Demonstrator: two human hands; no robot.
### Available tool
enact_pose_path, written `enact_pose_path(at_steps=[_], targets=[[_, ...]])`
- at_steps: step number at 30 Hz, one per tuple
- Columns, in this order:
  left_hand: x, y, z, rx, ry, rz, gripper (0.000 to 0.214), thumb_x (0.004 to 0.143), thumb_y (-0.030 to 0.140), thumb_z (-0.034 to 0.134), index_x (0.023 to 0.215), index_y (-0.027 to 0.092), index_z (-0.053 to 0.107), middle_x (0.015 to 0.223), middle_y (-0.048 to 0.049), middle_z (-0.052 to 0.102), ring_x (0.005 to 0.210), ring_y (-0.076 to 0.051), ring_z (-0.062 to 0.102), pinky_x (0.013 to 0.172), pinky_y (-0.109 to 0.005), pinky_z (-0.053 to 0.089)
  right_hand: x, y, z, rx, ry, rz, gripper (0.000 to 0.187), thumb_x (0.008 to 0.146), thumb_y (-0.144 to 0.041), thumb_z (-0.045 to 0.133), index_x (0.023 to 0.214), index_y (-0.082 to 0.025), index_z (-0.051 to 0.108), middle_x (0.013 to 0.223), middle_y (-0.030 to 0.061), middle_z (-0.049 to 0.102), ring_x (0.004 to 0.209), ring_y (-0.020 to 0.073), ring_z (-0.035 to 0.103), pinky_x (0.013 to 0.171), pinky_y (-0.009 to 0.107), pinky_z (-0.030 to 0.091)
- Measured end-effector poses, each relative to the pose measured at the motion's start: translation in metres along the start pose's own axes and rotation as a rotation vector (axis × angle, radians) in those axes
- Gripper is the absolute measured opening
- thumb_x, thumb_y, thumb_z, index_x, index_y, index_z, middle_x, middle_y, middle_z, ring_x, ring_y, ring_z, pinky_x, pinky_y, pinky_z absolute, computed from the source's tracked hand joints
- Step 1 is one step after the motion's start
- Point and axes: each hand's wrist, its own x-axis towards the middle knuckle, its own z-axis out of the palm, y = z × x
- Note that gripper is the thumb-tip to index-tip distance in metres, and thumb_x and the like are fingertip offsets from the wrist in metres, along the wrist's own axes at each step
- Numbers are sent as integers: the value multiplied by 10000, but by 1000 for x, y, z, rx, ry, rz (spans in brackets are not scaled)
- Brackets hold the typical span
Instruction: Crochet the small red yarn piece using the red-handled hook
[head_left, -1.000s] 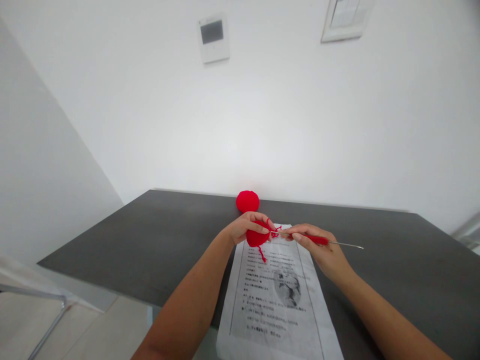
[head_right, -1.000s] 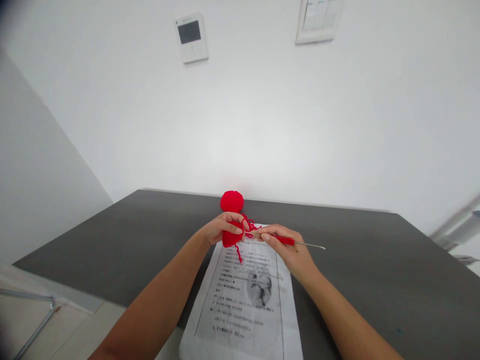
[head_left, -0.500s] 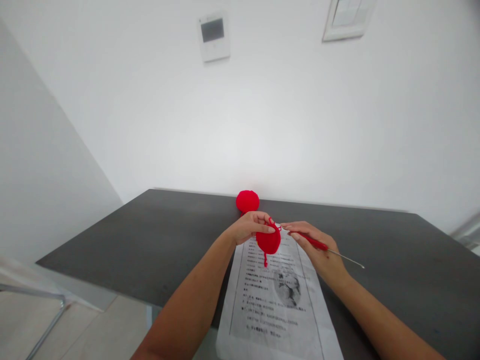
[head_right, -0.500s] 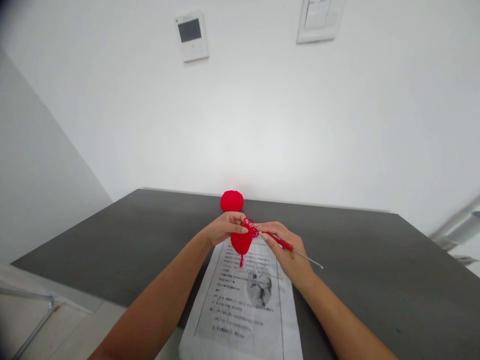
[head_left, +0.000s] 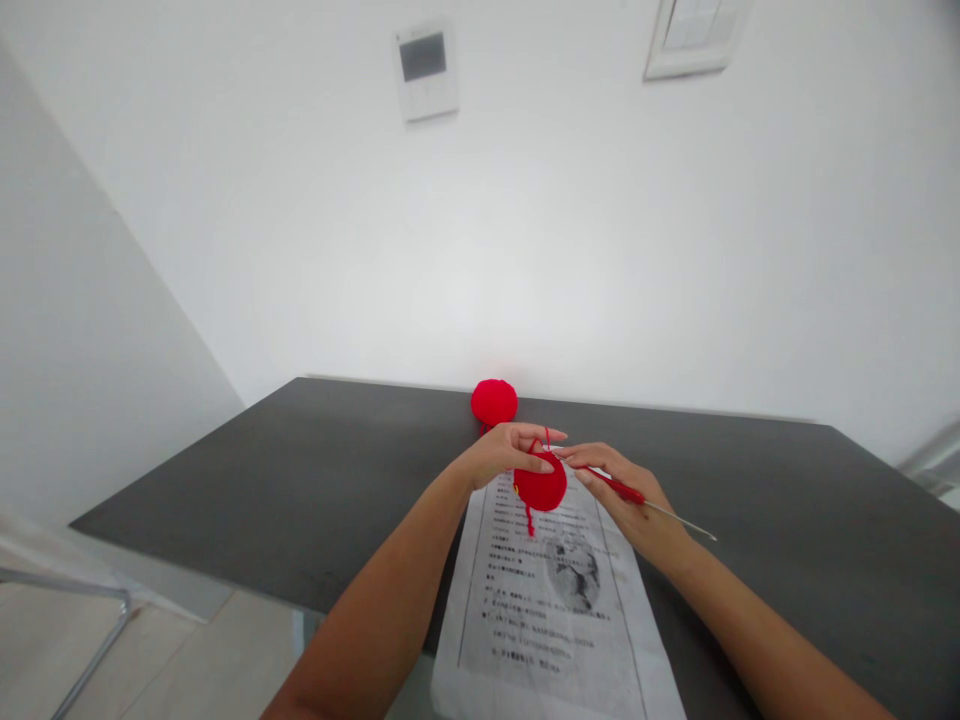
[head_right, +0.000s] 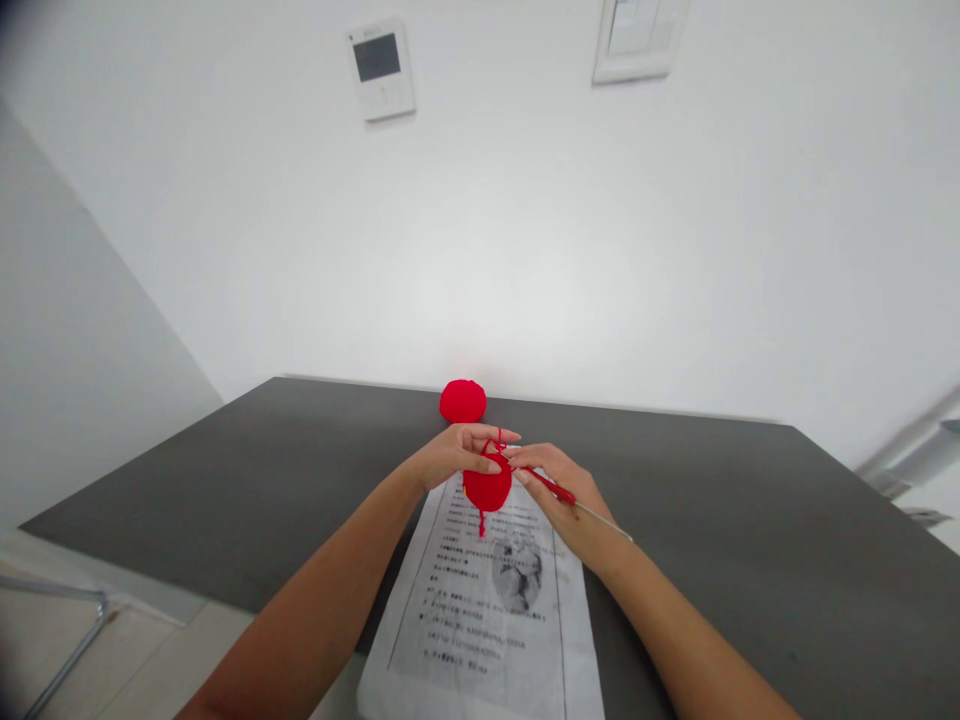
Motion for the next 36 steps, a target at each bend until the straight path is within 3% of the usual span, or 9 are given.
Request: enact_pose_path(at_steps=[9,13,21,36], targets=[[-1,5,4,62,90,96,337,613,285,795,903,140,703,755,-31,681,659,-105,593,649,-230,414,2,0,-8,79,62,126,235,895,-414,543,907,-232,691,1006,71,731,968,232,669,862,369,518],[-1,6,6,62,116,129,280,604,273,793,829,137,697,753,-31,674,681,-109,586,674,-237,415,3,-2,-9,154,72,173,233,891,-416,550,884,-225,684,991,66,731,948,223,669,845,355,524],[0,6,9,76,141,108,292,553,222,797,812,125,701,696,-17,637,652,-97,557,632,-224,399,3,0,-12,214,19,199,270,902,-428,533,865,-207,683,946,65,728,876,215,677,811,345,534],[2,3,11,157,175,121,254,600,162,737,846,118,690,680,-1,599,624,-82,520,609,-222,357,1,4,-17,56,-76,139,262,935,-376,482,887,-208,677,973,72,716,907,231,676,829,364,516]])
